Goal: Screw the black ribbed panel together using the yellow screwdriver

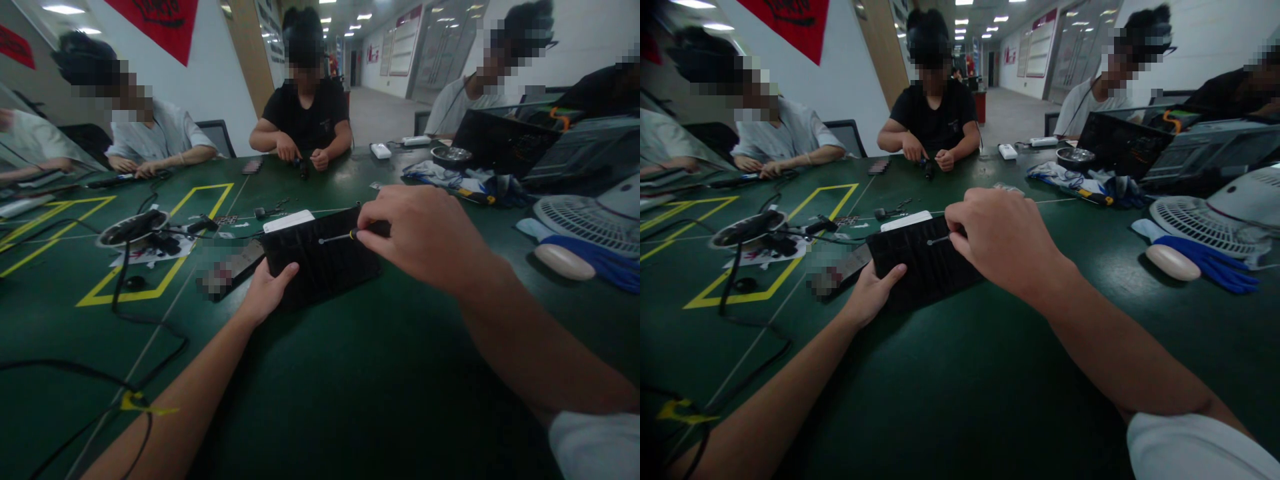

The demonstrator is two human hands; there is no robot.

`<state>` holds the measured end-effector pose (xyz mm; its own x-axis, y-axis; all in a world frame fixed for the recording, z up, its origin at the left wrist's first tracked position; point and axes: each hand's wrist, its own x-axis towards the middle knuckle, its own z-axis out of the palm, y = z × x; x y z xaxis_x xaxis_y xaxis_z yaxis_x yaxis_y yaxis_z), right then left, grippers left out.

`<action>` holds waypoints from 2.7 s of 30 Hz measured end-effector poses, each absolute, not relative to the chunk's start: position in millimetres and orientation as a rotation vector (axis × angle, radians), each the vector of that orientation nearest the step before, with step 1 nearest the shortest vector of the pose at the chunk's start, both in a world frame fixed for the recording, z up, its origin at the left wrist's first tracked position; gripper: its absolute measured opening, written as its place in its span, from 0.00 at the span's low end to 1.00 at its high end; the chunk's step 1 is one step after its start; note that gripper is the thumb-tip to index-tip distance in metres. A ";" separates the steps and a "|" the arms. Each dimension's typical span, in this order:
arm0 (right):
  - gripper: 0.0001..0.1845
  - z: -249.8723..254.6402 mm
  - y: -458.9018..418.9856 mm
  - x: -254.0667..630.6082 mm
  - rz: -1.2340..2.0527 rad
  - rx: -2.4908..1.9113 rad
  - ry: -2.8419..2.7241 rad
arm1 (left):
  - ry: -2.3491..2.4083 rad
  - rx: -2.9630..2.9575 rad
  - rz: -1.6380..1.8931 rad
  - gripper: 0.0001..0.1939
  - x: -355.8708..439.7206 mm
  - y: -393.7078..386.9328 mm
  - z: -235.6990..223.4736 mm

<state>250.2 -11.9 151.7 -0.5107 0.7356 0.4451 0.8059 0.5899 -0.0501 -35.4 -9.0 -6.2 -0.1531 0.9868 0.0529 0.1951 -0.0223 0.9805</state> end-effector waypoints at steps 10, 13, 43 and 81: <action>0.09 154.0 -13.3 254.8 -0.175 -1.194 -2.397 | 1.467 1.309 1.247 0.32 -29.2 -13.5 3.6; 0.09 156.0 -14.0 256.7 -0.176 -1.185 -2.361 | 1.459 1.308 1.255 0.32 -29.3 -13.4 2.8; 0.10 152.5 -7.8 253.2 -0.165 -1.195 -2.375 | 1.463 1.316 1.254 0.32 -30.4 -13.2 2.1; 0.10 152.3 -4.0 252.4 -0.146 -1.221 -2.348 | 1.446 1.292 1.260 0.32 -29.7 -13.7 1.5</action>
